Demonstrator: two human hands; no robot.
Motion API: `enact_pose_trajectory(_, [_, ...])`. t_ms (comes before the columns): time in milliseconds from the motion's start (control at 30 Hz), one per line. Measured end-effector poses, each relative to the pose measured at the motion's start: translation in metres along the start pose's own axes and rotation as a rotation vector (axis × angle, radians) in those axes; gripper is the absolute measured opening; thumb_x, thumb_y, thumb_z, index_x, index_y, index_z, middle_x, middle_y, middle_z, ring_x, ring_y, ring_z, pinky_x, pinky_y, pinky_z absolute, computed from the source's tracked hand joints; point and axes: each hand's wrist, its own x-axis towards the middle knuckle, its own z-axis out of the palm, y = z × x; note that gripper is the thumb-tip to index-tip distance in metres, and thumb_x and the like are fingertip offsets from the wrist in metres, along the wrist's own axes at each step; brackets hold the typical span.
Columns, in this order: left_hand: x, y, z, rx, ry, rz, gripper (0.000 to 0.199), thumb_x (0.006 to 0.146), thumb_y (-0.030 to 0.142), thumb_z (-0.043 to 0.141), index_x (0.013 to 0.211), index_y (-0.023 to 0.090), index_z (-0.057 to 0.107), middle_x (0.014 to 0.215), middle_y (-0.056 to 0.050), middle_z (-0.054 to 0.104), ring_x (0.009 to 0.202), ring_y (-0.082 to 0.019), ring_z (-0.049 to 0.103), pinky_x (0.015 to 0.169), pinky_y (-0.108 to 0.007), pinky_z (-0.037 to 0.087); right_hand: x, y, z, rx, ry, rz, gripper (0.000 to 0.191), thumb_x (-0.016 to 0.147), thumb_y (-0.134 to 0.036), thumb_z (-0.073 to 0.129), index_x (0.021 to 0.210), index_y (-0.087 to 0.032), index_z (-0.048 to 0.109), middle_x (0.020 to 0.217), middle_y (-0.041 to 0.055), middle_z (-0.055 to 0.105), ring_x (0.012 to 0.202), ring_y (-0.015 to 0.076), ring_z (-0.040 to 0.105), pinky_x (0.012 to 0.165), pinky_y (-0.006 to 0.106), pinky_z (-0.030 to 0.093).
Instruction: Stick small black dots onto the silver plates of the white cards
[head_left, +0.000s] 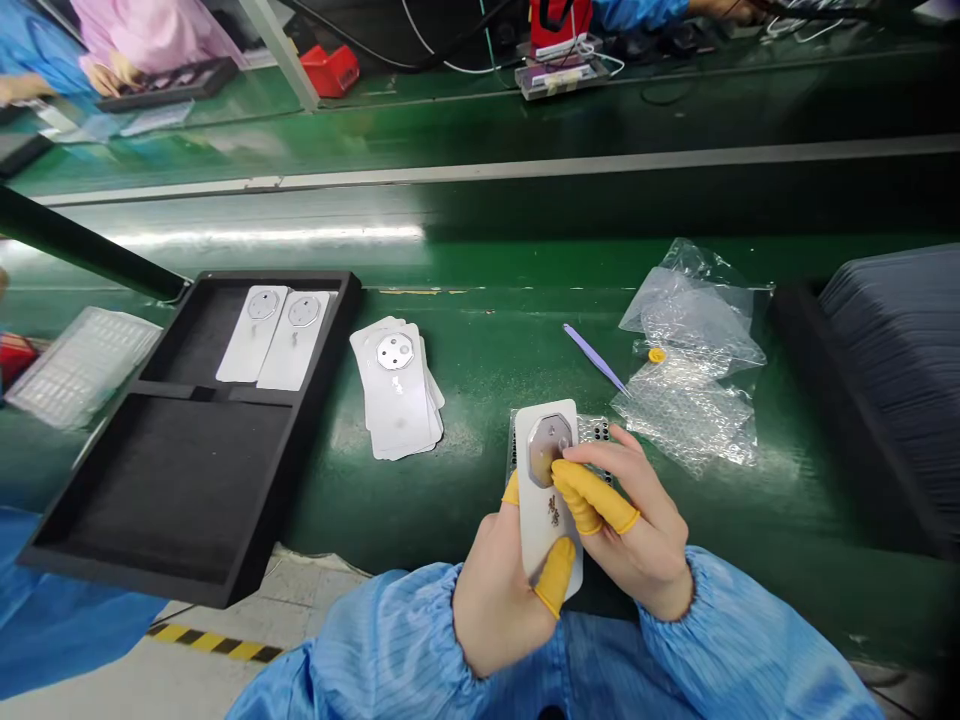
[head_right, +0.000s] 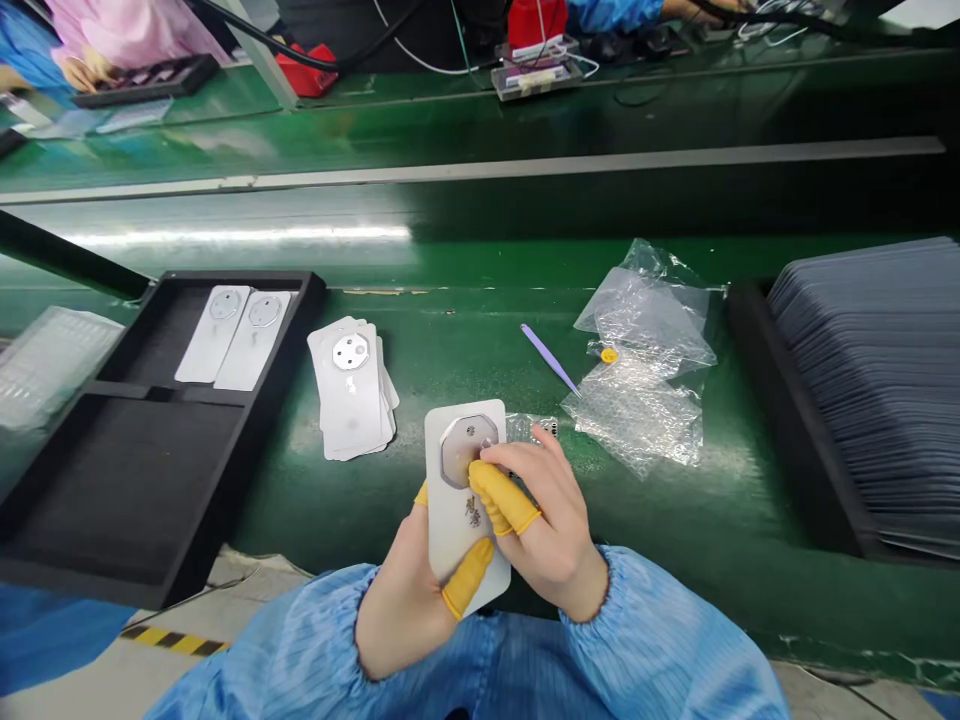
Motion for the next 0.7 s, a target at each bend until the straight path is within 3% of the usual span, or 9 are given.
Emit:
enact_pose_trajectory(67, [0.0007, 0.0008, -0.0012, -0.045, -0.014, 0.017, 0.052, 0.082, 0.017, 0.059, 0.129, 0.026, 0.039, 0.11, -0.008, 0.064, 0.09, -0.024, 0.065, 0.081, -0.035, 0.053, -0.0017, -0.0006, -0.0017, 0.019, -0.025, -0.008, 0.038, 0.076, -0.001, 0.059, 0.11, -0.019, 0.06, 0.11, 0.0097, 0.064, 0.1, 0.0222, 0.062, 0.098, 0.053, 0.045])
enact_pose_trajectory(233, [0.0024, 0.0056, -0.0046, -0.061, -0.017, 0.05, 0.029, 0.082, 0.015, 0.058, 0.109, 0.023, 0.055, 0.089, -0.005, 0.066, 0.075, -0.02, 0.064, 0.084, -0.034, 0.053, -0.0072, -0.0029, -0.0015, 0.09, -0.083, -0.038, 0.045, 0.08, -0.007, 0.054, 0.124, -0.014, 0.054, 0.129, 0.0179, 0.053, 0.118, 0.0306, 0.053, 0.094, 0.054, 0.048])
enact_pose_trajectory(367, [0.0011, 0.0058, -0.0048, -0.004, -0.027, 0.06, 0.019, 0.083, 0.015, 0.056, 0.1, 0.022, 0.061, 0.084, -0.005, 0.065, 0.075, -0.02, 0.063, 0.088, -0.036, 0.052, -0.009, -0.0056, -0.0006, 0.052, -0.064, -0.038, 0.047, 0.08, -0.008, 0.053, 0.126, -0.014, 0.052, 0.13, 0.0176, 0.051, 0.118, 0.0303, 0.053, 0.094, 0.052, 0.049])
enact_pose_trajectory(467, [-0.001, 0.0043, -0.0047, 0.045, 0.006, 0.05, 0.016, 0.081, 0.017, 0.059, 0.096, 0.021, 0.062, 0.084, -0.007, 0.063, 0.076, -0.022, 0.063, 0.089, -0.039, 0.051, -0.0098, -0.0079, -0.0002, -0.05, -0.1, -0.061, 0.044, 0.083, -0.013, 0.05, 0.127, -0.014, 0.051, 0.141, 0.0179, 0.042, 0.125, 0.0342, 0.046, 0.094, 0.056, 0.048])
enact_pose_trajectory(700, [0.0015, 0.0015, -0.0054, -0.064, 0.041, -0.011, 0.043, 0.074, 0.011, 0.064, 0.115, 0.025, 0.056, 0.095, -0.006, 0.063, 0.081, -0.024, 0.062, 0.086, -0.039, 0.051, -0.0067, -0.0054, 0.0003, 0.015, -0.258, -0.058, 0.048, 0.088, -0.019, 0.042, 0.136, -0.013, 0.041, 0.149, 0.0187, 0.03, 0.134, 0.0363, 0.034, 0.097, 0.06, 0.044])
